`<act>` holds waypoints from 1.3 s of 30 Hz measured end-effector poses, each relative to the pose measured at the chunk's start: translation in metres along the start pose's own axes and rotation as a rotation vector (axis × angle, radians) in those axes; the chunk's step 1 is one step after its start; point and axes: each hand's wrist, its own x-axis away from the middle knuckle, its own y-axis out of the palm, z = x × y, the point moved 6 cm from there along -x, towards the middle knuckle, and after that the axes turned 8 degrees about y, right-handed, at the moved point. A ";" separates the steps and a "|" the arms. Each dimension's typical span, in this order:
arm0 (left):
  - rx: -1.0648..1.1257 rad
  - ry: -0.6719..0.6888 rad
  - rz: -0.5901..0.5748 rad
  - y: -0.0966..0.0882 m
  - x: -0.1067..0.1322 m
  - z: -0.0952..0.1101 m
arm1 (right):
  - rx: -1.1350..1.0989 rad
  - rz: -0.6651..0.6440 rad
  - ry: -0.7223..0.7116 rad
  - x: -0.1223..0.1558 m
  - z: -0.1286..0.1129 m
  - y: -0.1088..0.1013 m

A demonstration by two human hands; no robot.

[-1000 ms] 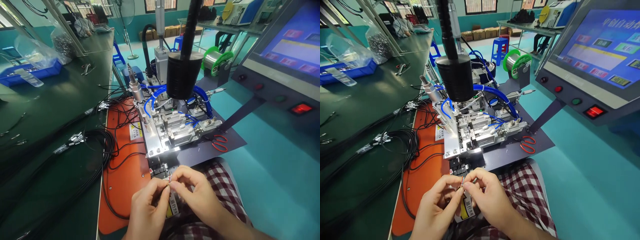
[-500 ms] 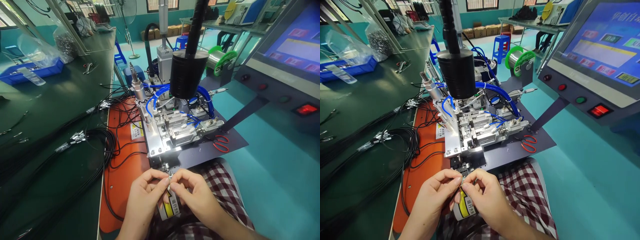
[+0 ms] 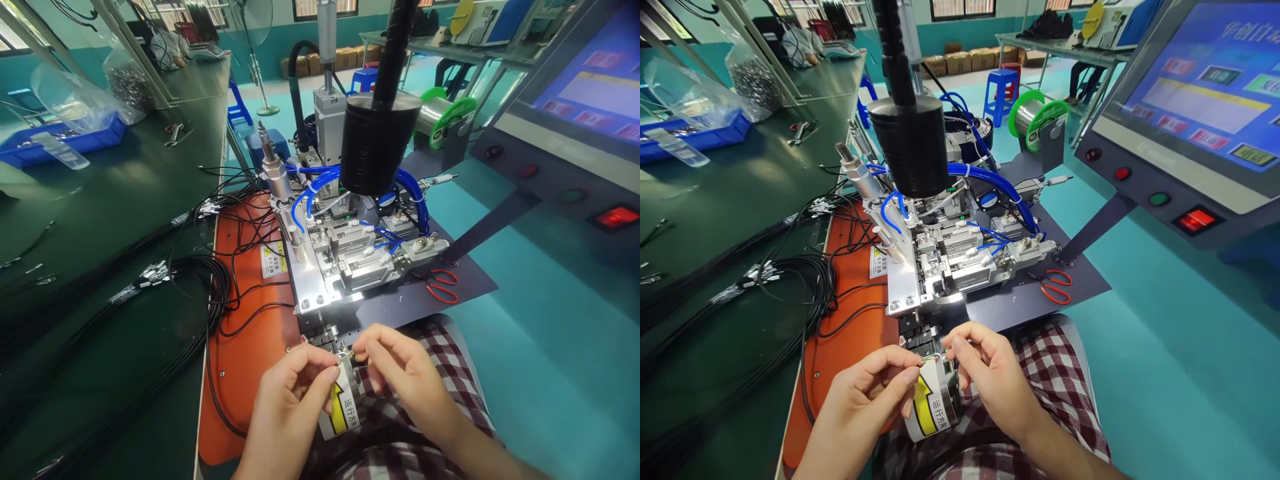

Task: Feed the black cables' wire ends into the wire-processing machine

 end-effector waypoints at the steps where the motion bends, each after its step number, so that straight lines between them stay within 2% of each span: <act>1: 0.027 -0.022 -0.004 0.001 0.000 -0.001 | -0.018 -0.015 0.008 -0.001 -0.002 0.000; 7: 0.081 -0.071 -0.035 0.001 0.001 -0.006 | -0.088 -0.090 0.028 -0.003 0.002 0.007; 13: 0.218 -0.135 -0.096 0.006 0.004 -0.019 | -0.142 -0.040 0.001 -0.003 0.008 0.014; 17: 0.323 -0.178 -0.056 0.007 0.004 -0.025 | -0.117 -0.009 -0.042 -0.002 0.010 0.017; 21: 0.365 -0.173 -0.022 0.007 0.002 -0.021 | 0.012 0.009 -0.091 0.001 0.009 0.019; 25: 0.334 -0.151 -0.043 0.008 0.000 -0.017 | 0.161 0.046 -0.159 0.005 0.005 0.019; 29: 0.280 -0.171 -0.013 0.007 0.001 -0.020 | 0.237 0.040 -0.229 0.007 0.002 0.022; 35: 0.267 -0.242 -0.062 0.008 0.002 -0.022 | 0.218 0.038 -0.150 0.006 0.010 0.019; 39: 0.133 -0.106 -0.039 0.003 0.000 -0.005 | 0.199 0.041 -0.179 0.008 0.012 0.008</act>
